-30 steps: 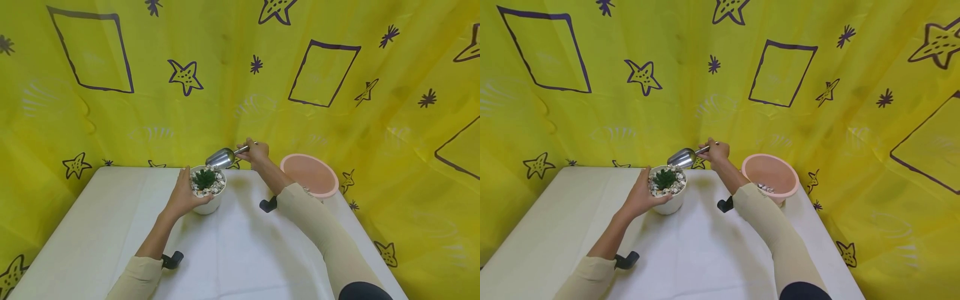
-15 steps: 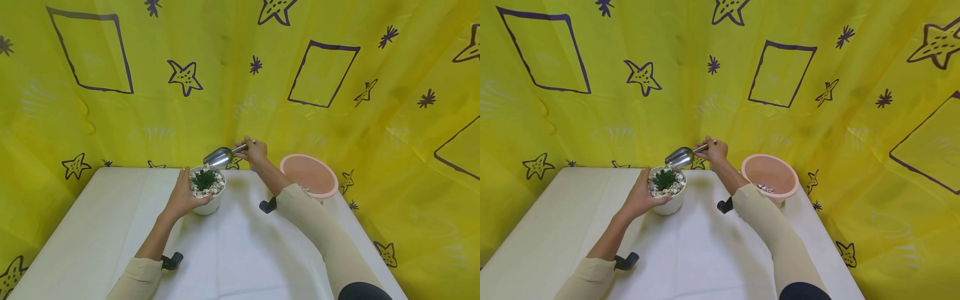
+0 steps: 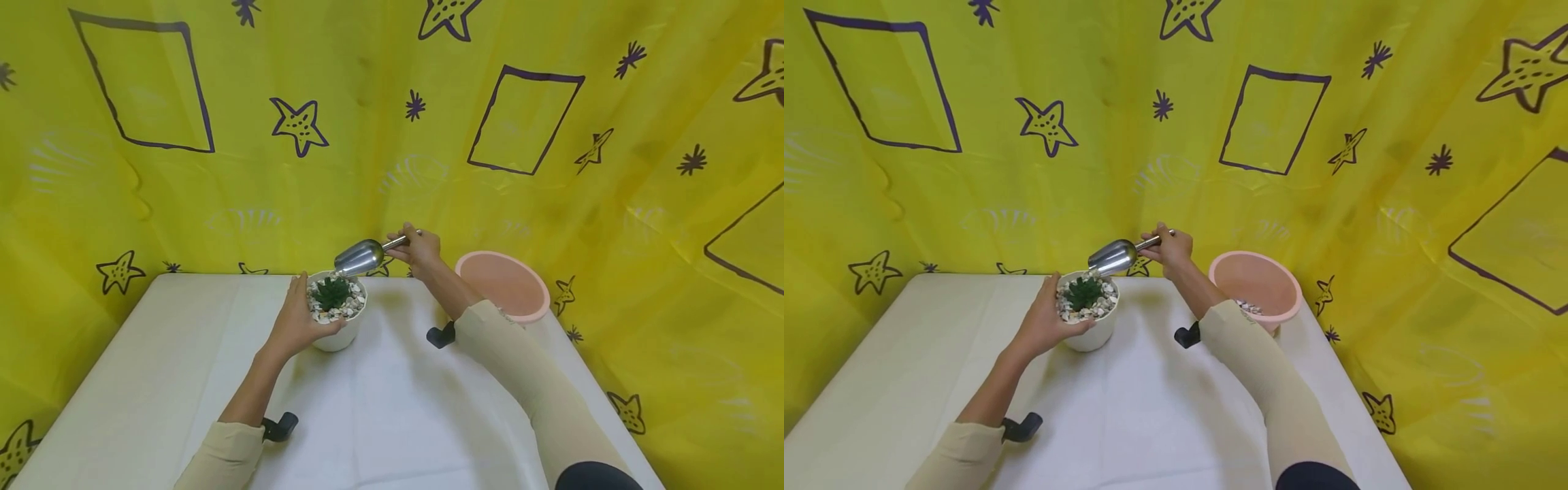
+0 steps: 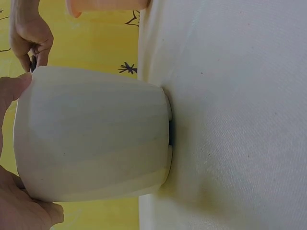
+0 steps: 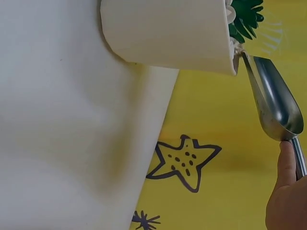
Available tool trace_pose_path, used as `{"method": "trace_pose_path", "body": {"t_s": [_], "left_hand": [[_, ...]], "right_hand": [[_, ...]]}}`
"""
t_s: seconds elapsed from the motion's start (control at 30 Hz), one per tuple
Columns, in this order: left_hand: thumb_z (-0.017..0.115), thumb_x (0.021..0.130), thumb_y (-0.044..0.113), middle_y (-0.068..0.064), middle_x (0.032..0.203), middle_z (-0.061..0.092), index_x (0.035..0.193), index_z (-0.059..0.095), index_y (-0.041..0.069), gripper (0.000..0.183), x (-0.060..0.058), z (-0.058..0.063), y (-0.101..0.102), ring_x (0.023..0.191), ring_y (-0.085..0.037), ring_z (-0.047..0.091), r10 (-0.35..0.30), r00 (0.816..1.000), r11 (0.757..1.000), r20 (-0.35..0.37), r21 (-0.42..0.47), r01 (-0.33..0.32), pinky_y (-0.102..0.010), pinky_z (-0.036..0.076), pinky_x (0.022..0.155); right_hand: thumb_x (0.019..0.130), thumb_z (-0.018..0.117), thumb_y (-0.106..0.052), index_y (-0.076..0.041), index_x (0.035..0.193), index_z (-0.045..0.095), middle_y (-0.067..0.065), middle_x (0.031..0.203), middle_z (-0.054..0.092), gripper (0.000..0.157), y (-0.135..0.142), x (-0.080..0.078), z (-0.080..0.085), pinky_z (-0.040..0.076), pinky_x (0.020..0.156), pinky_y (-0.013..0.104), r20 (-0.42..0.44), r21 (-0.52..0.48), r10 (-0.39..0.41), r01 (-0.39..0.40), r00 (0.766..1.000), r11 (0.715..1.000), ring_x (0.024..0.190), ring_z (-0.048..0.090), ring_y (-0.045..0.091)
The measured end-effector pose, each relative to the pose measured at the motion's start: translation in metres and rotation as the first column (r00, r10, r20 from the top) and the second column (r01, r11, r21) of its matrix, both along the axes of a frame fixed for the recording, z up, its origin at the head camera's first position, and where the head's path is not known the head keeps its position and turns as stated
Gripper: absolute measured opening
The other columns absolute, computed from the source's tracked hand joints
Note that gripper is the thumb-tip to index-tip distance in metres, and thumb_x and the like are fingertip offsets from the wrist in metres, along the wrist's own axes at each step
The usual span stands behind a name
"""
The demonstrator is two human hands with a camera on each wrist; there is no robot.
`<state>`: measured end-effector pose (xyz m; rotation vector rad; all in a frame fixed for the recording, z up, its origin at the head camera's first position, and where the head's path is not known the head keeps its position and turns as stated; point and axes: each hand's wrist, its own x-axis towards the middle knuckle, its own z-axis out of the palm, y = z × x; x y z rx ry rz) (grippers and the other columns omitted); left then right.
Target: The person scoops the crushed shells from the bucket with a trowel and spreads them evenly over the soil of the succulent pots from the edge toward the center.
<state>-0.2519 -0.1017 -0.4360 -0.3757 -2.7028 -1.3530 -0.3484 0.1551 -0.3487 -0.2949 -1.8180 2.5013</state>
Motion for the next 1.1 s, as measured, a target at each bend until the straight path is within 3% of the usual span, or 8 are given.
{"method": "trace_pose_path", "body": {"t_s": [0.33, 0.5, 0.6, 0.73, 0.83, 0.93, 1.1], "left_hand": [[0.089, 0.080, 0.039, -0.035, 0.168, 0.012, 0.162, 0.011, -0.013, 0.125, 0.000, 0.000, 0.002, 0.156, -0.052, 0.010, -0.013, 1.000, 1.000, 0.001, 0.008, 0.013, -0.068, 0.025, 0.119], [0.090, 0.079, 0.039, -0.034, 0.168, 0.013, 0.162, 0.011, -0.013, 0.125, -0.001, 0.001, 0.002, 0.156, -0.052, 0.011, -0.019, 1.000, 1.000, -0.013, 0.010, 0.019, -0.067, 0.025, 0.119], [0.090, 0.079, 0.038, -0.034, 0.168, 0.014, 0.162, 0.011, -0.013, 0.125, -0.001, 0.002, 0.002, 0.155, -0.052, 0.013, -0.019, 1.000, 1.000, -0.019, 0.009, 0.019, -0.067, 0.026, 0.119], [0.090, 0.079, 0.039, -0.034, 0.168, 0.012, 0.162, 0.010, -0.012, 0.126, 0.000, 0.003, 0.002, 0.155, -0.052, 0.014, -0.014, 1.000, 1.000, 0.000, -0.002, 0.014, -0.067, 0.026, 0.119], [0.089, 0.079, 0.041, -0.033, 0.170, 0.008, 0.163, 0.008, -0.010, 0.128, 0.000, 0.003, 0.002, 0.155, -0.052, 0.013, -0.008, 1.000, 1.000, 0.027, -0.005, 0.009, -0.067, 0.025, 0.119], [0.089, 0.080, 0.041, -0.031, 0.171, 0.005, 0.164, 0.005, -0.008, 0.129, 0.000, 0.003, 0.002, 0.155, -0.051, 0.013, -0.006, 0.999, 1.000, 0.036, 0.003, 0.006, -0.067, 0.025, 0.119], [0.089, 0.081, 0.042, -0.029, 0.172, 0.000, 0.165, 0.000, -0.005, 0.132, 0.001, 0.000, 0.000, 0.157, -0.049, 0.008, -0.001, 0.998, 1.000, 0.057, 0.004, 0.000, -0.066, 0.021, 0.121]], "right_hand": [[0.112, 0.053, -0.019, 0.005, 0.098, 0.061, 0.035, 0.119, 0.069, 0.029, -0.017, 0.005, 0.003, 0.062, 0.081, 0.037, -0.070, 0.030, 0.050, -0.048, 0.996, 0.998, 0.104, 0.072, 0.044], [0.113, 0.052, -0.020, 0.007, 0.105, 0.061, 0.035, 0.119, 0.068, 0.030, -0.023, 0.007, 0.005, 0.062, 0.083, 0.038, -0.121, 0.051, 0.085, -0.079, 0.989, 0.996, 0.103, 0.074, 0.042], [0.112, 0.052, -0.020, 0.005, 0.103, 0.060, 0.029, 0.109, 0.072, 0.028, -0.023, 0.007, 0.006, 0.062, 0.084, 0.039, -0.158, 0.016, 0.077, -0.076, 0.984, 0.997, 0.099, 0.076, 0.038], [0.111, 0.054, -0.019, 0.003, 0.098, 0.062, 0.018, 0.094, 0.076, 0.027, -0.020, 0.011, 0.011, 0.062, 0.082, 0.038, -0.243, -0.091, -0.001, -0.022, 0.970, 0.996, 0.089, 0.079, 0.031], [0.110, 0.056, -0.020, 0.002, 0.096, 0.064, 0.015, 0.090, 0.076, 0.027, -0.015, 0.016, 0.022, 0.063, 0.080, 0.037, -0.313, -0.158, -0.066, 0.016, 0.947, 0.987, 0.083, 0.079, 0.027], [0.110, 0.056, -0.022, 0.001, 0.096, 0.065, 0.014, 0.090, 0.077, 0.028, -0.006, 0.021, 0.041, 0.062, 0.080, 0.036, -0.348, -0.185, -0.088, 0.024, 0.933, 0.982, 0.089, 0.079, 0.031], [0.110, 0.057, -0.023, 0.001, 0.099, 0.063, 0.014, 0.090, 0.077, 0.028, 0.018, 0.031, 0.071, 0.062, 0.079, 0.036, -0.334, -0.228, -0.064, -0.015, 0.940, 0.974, 0.086, 0.079, 0.028]]}}
